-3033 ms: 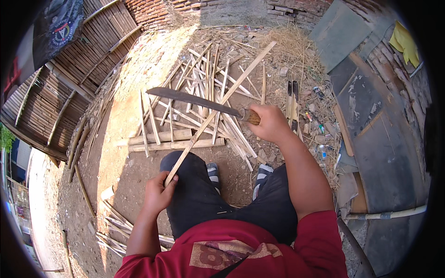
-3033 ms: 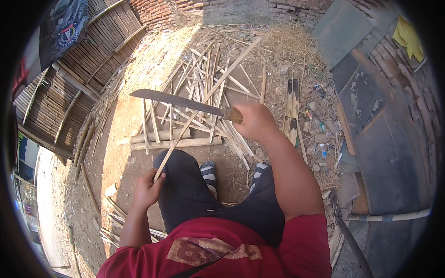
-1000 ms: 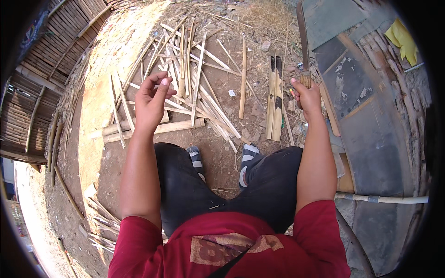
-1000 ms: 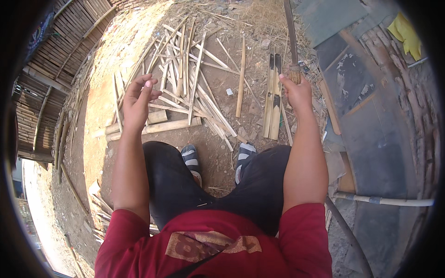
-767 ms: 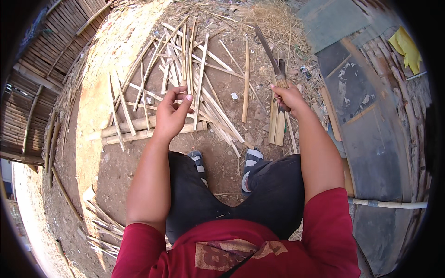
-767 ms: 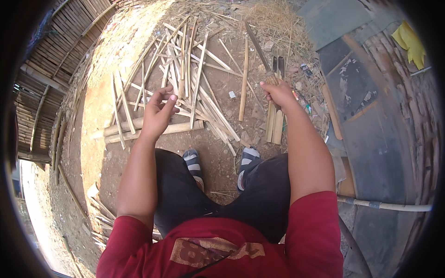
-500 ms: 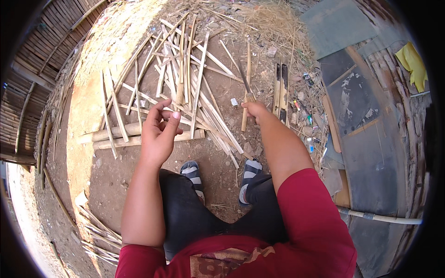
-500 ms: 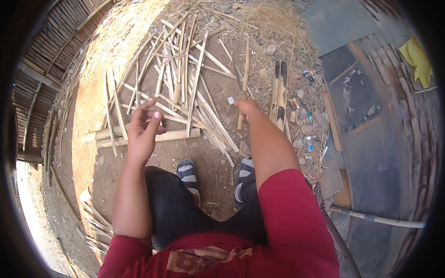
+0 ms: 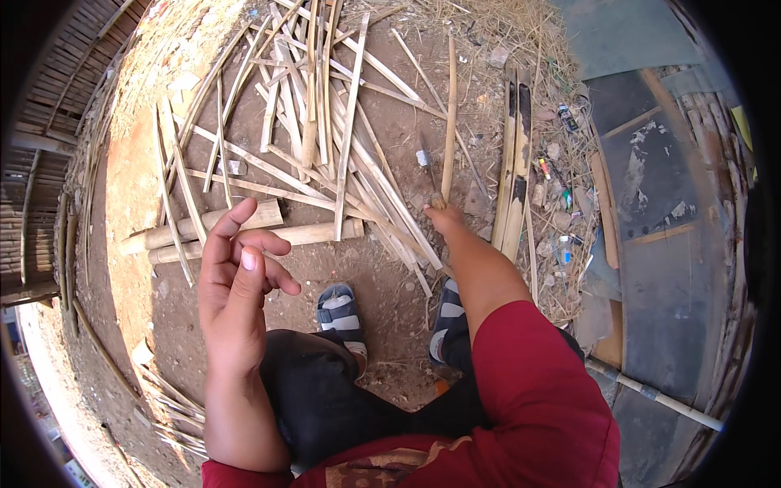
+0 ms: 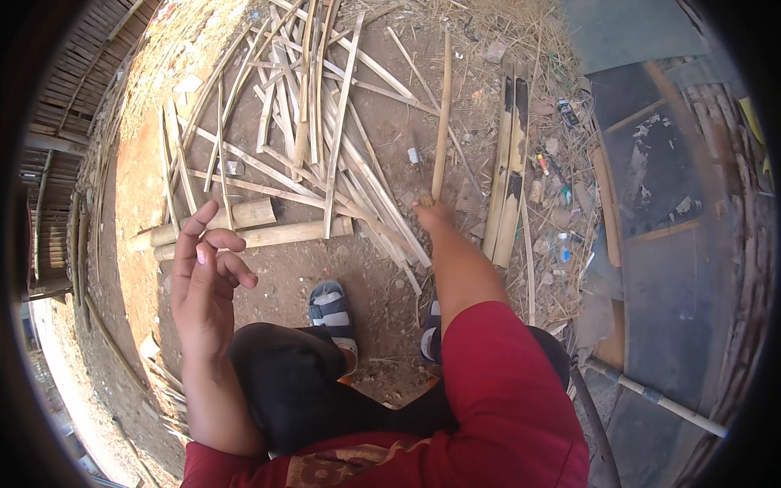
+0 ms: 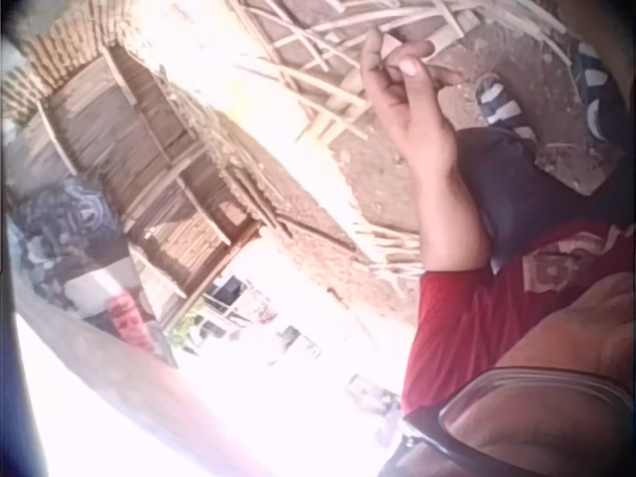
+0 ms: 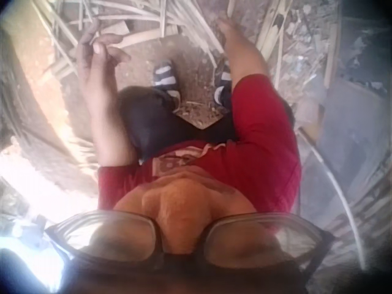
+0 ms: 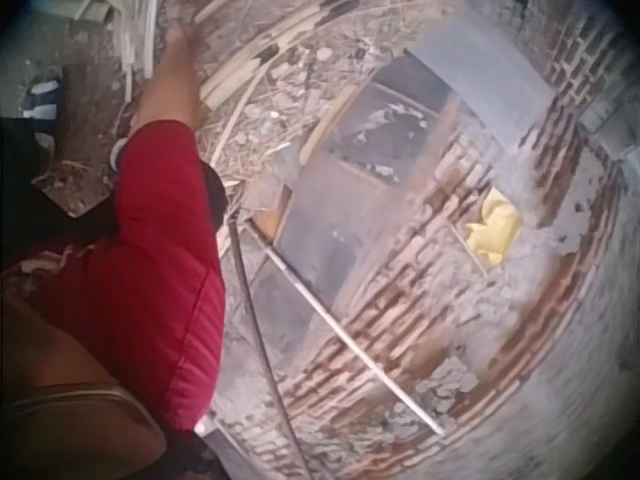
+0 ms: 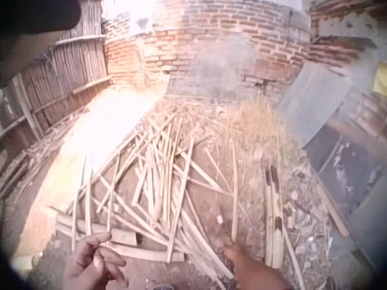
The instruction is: The person strips thin layers from a piece of bamboo using a large knife and a hammer to split the wood.
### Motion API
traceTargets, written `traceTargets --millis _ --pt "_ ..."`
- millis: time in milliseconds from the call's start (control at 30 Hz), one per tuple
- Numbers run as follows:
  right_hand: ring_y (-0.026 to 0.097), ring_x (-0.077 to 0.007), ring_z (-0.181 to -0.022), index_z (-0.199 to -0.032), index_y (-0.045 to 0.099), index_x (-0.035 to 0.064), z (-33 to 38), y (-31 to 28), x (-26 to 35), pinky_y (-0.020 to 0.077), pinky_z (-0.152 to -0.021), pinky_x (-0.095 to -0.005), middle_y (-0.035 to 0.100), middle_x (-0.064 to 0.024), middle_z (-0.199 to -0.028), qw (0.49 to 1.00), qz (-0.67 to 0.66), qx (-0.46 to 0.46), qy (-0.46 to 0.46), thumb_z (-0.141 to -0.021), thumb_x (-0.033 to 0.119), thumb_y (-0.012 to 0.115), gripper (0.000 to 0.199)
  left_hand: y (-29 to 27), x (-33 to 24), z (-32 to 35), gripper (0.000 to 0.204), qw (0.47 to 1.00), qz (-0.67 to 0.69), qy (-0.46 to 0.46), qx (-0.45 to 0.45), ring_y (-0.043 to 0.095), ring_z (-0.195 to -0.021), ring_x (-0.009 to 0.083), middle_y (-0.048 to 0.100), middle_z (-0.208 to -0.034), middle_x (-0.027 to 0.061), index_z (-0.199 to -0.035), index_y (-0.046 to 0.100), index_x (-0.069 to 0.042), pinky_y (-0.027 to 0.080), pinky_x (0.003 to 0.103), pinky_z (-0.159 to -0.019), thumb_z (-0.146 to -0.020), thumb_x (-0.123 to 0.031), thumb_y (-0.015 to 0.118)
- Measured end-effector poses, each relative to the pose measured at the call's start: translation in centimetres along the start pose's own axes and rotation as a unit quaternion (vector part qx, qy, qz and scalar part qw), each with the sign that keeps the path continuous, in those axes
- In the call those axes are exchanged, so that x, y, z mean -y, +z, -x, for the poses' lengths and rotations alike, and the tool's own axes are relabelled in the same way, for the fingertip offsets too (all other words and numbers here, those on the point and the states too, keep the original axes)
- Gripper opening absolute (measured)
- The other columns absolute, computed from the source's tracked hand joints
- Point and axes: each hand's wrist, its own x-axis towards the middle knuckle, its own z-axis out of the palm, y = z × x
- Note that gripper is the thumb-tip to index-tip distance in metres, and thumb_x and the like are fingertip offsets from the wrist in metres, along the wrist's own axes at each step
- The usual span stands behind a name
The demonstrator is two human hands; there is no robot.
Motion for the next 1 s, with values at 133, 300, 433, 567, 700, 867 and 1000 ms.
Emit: traceTargets --millis 133,300,433,567,700,867,1000 --pt "0.065 -0.0376 -0.119 -0.127 0.068 0.0020 0.5 -0.4 0.2 0.0499 -0.103 -0.0428 0.068 -0.0212 -0.126 0.998 0.046 0.027 -0.023 -0.085 0.055 0.074 0.068 0.0 0.0 0.0 0.060 1.000 0.009 0.005 0.015 0.062 -0.071 0.0121 0.064 -0.106 0.0093 -0.149 0.041 0.000 0.050 0.025 -0.068 -0.104 -0.034 0.060" --pt "0.069 -0.0373 -0.109 -0.120 0.071 0.0025 0.6 0.5 0.2 0.0533 -0.094 -0.0438 0.072 -0.0212 -0.116 0.997 0.075 -0.030 0.010 -0.083 0.048 0.079 0.058 -0.1 0.0 0.0 0.059 1.000 0.010 -0.002 0.017 0.062 -0.071 0.0121 0.064 -0.106 0.0104 -0.150 0.040 0.000 0.051 0.025 -0.068 -0.104 -0.033 0.059" --pt "0.068 -0.0385 -0.111 -0.119 0.070 -0.0006 1.8 0.3 1.1 0.0533 -0.095 -0.0454 0.071 -0.0232 -0.117 0.996 0.080 -0.045 0.016 -0.084 0.050 0.078 0.062 0.0 0.0 0.1 0.059 1.000 -0.010 -0.009 0.017 0.061 -0.071 0.0115 0.064 -0.107 0.0093 -0.150 0.040 0.001 0.051 0.025 -0.068 -0.105 -0.033 0.058" --pt "0.070 -0.0374 -0.106 -0.118 0.070 -0.0031 2.9 -0.7 1.0 0.0534 -0.091 -0.0448 0.072 -0.0244 -0.114 0.997 0.071 -0.031 -0.009 -0.083 0.043 0.081 0.059 0.1 0.0 0.2 0.059 0.999 -0.043 -0.010 0.020 0.058 -0.072 0.0100 0.063 -0.107 0.0073 -0.151 0.040 0.000 0.050 0.024 -0.068 -0.106 -0.035 0.056" --pt "0.070 -0.0293 -0.093 -0.114 0.071 -0.0022 2.9 -1.8 0.0 0.0537 -0.081 -0.0413 0.073 -0.0184 -0.106 0.999 -0.011 0.020 -0.040 -0.081 0.033 0.085 0.050 0.0 0.5 -0.2 0.054 0.997 -0.065 0.005 0.028 0.057 -0.072 0.0094 0.063 -0.106 0.0057 -0.148 0.043 -0.003 0.049 0.024 -0.068 -0.106 -0.034 0.057" --pt "0.063 -0.0158 -0.075 -0.102 0.071 0.0064 5.7 -7.7 4.7 0.0534 -0.068 -0.0333 0.069 -0.0050 -0.091 0.972 -0.129 0.195 -0.021 -0.083 0.028 0.085 0.032 0.1 0.8 -0.5 0.047 0.996 -0.088 -0.009 -0.030 0.055 -0.070 0.0082 0.062 -0.100 0.0063 -0.142 0.052 -0.005 0.047 0.025 -0.068 -0.104 -0.032 0.060" --pt "0.060 -0.0117 -0.076 -0.101 0.070 0.0096 11.7 -14.0 10.3 0.0528 -0.065 -0.0315 0.066 0.0004 -0.087 0.944 -0.217 0.247 -0.015 -0.086 0.023 0.082 0.023 -0.5 1.1 -0.6 0.047 0.991 -0.126 -0.015 -0.031 0.054 -0.067 0.0085 0.064 -0.101 0.0070 -0.139 0.055 -0.004 0.047 0.025 -0.065 -0.104 -0.035 0.061"
